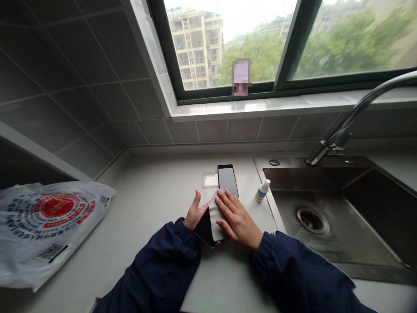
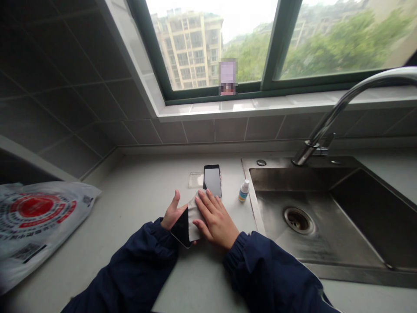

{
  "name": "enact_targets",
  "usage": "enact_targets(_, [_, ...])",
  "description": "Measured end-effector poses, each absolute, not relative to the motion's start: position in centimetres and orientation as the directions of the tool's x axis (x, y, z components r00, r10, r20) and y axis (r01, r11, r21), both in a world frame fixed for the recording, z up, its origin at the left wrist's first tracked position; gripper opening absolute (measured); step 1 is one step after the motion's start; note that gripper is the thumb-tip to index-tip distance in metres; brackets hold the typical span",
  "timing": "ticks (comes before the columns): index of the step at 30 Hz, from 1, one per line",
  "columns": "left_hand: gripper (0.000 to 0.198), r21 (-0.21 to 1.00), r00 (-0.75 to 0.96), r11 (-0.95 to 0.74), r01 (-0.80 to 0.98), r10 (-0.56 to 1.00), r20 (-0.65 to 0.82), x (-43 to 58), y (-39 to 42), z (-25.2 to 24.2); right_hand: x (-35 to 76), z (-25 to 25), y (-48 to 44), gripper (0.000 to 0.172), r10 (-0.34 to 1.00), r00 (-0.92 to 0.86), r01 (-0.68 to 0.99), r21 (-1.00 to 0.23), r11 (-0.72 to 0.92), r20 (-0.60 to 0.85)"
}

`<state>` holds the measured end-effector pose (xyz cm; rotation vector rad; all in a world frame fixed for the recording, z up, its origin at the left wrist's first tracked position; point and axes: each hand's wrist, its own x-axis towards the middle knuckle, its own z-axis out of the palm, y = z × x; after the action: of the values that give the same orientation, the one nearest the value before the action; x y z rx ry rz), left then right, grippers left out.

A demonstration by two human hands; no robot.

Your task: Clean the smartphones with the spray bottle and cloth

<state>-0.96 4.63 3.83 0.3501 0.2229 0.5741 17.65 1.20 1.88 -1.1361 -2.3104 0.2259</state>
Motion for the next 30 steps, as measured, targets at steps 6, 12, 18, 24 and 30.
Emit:
enact_targets(6, [0.092, 0.379, 0.81, 0.79, -0.483, 0.567, -0.149, -1.02, 4.6, 3.86, 17.58, 1.96, 1.19, 0.062, 0.774, -0.489, 0.687, -0.369, 0.626, 0.403])
enact_targets(12, [0.09, 0.372, 0.811, 0.784, -0.497, 0.572, -0.121, -1.04, 4.65, 3.52, 17.59, 2.12, 1.24, 0.062, 0.776, -0.486, 0.687, -0.372, 0.624, 0.402])
enact_targets(18, [0.088, 0.368, 0.818, 0.791, -0.488, 0.562, -0.123, -0.87, 4.59, 3.96, 17.64, 1.96, 1.32, 0.062, 0.779, -0.477, 0.686, -0.382, 0.619, 0.407])
enact_targets(24, [0.091, 0.356, 0.816, 0.796, -0.49, 0.562, -0.136, -0.86, 4.59, 3.9, 17.65, 1.92, 1.34, 0.061, 0.789, -0.481, 0.685, -0.397, 0.61, 0.382])
enact_targets(30, [0.088, 0.371, 0.819, 0.798, -0.475, 0.555, -0.147, -1.23, 4.68, 3.48, 17.74, 1.83, 1.36, 0.06, 0.793, -0.449, 0.682, -0.416, 0.601, 0.411])
